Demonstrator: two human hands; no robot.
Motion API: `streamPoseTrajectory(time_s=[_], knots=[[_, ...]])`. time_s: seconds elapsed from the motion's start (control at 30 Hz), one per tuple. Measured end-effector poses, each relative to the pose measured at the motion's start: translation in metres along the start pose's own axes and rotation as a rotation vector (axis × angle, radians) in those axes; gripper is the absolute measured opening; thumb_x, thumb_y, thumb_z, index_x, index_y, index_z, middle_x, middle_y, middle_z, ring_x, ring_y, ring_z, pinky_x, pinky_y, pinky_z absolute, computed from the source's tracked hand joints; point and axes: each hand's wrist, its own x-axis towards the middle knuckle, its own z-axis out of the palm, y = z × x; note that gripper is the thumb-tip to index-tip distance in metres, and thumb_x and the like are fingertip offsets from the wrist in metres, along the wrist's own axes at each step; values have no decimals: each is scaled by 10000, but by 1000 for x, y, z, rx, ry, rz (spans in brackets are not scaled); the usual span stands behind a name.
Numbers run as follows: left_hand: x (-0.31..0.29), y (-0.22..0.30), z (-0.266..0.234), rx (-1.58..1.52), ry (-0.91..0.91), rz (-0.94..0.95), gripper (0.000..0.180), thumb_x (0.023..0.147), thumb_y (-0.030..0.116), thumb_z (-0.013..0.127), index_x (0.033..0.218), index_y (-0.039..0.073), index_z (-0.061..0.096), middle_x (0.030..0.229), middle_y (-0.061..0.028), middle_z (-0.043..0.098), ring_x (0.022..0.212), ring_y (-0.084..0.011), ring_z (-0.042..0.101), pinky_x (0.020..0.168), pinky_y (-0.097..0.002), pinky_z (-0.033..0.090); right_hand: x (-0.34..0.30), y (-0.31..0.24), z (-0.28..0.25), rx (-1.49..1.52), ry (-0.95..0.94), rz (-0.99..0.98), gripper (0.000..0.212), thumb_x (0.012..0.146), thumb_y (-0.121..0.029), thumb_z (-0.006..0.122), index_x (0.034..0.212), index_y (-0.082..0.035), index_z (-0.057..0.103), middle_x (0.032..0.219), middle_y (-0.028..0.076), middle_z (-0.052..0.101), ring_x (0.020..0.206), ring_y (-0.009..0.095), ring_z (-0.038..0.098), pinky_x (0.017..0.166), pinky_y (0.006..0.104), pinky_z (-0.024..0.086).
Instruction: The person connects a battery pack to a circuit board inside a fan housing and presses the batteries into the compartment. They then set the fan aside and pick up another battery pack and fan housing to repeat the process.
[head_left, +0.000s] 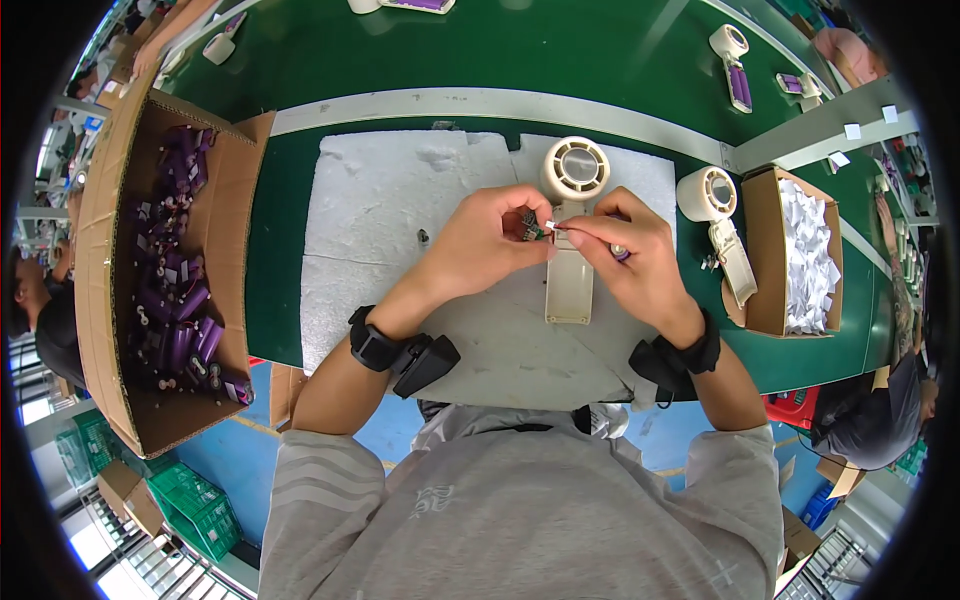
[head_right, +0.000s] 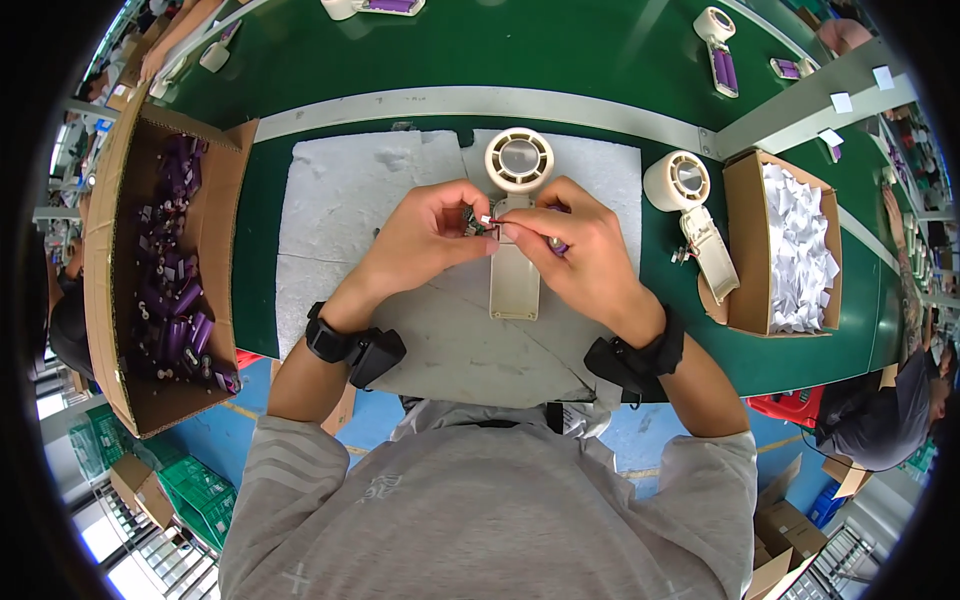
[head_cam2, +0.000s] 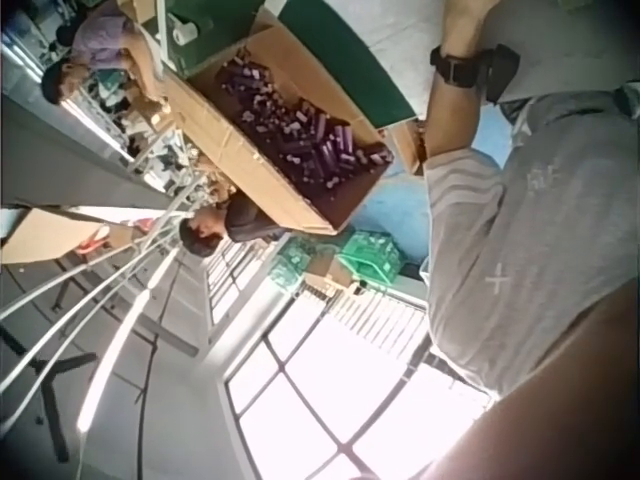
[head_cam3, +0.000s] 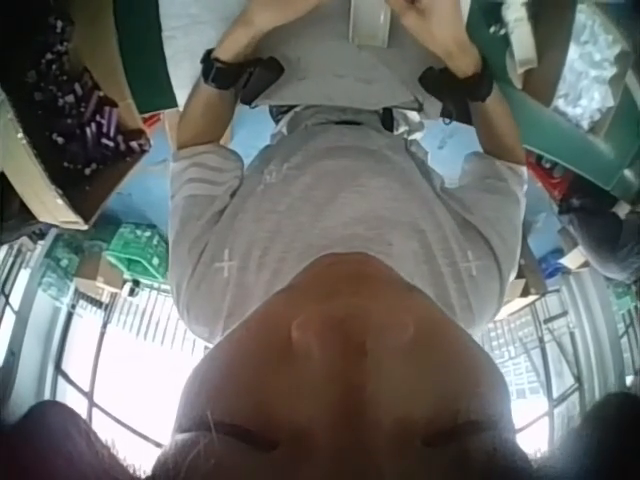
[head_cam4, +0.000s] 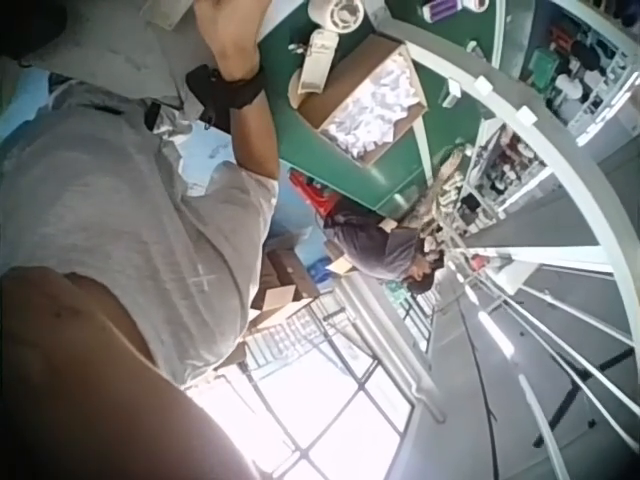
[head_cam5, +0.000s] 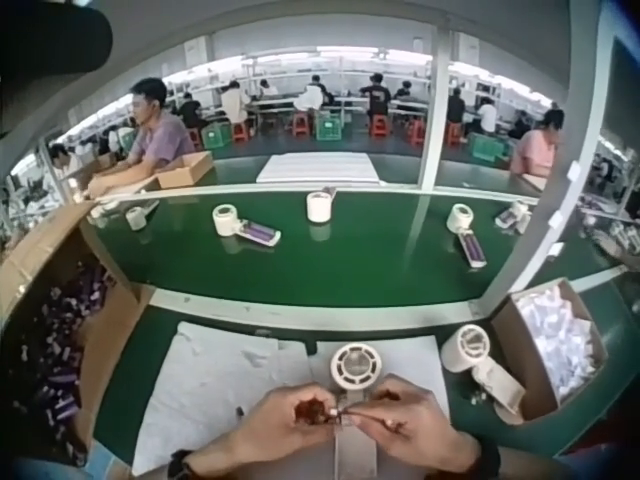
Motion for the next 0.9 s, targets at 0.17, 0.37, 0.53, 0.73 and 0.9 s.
streamPoseTrajectory(time_s=[0.17, 0.37, 0.53, 0.73, 0.9], knots=[[-1, 13, -5, -69, -61, -95, 187, 784, 15, 718, 929, 28, 601, 814, 29, 578, 697, -32, 526, 623, -203, 434, -3, 10, 11, 61, 65, -43, 130, 810, -53, 721, 937, -27, 728, 792, 68, 545, 670, 170, 521, 550, 278, 396], [-1, 13, -8, -127, -75, -118, 276, 794, -3, 720, 1056, 23, 635, 904, 2, 630, 798, -64, 603, 725, -227, 499, -2, 13, 15, 28, 67, -92, 124, 792, -37, 731, 915, -21, 719, 801, 70, 548, 670, 174, 522, 551, 274, 402], [-2, 17, -12, -144, -81, -157, 328, 804, 1, 722, 1120, 24, 636, 973, -26, 656, 881, -98, 640, 772, -241, 512, -4, 16, 11, 63, 68, -117, 125, 779, -27, 735, 901, -14, 712, 816, 77, 550, 671, 179, 524, 557, 280, 413], [-1, 16, -14, -176, -108, -145, 345, 809, -2, 726, 1138, 11, 625, 1006, -52, 668, 911, -124, 659, 769, -243, 520, -4, 15, 11, 39, 41, -116, 119, 762, -8, 732, 877, -7, 703, 831, 84, 556, 680, 186, 540, 562, 278, 426], [-1, 12, -15, -175, -63, -154, 349, 797, 9, 739, 1129, 12, 631, 999, -57, 673, 910, -129, 662, 774, -253, 523, -4, 17, 15, 36, 56, -127, 111, 762, 0, 727, 869, -6, 699, 830, 83, 557, 686, 185, 549, 565, 274, 431]])
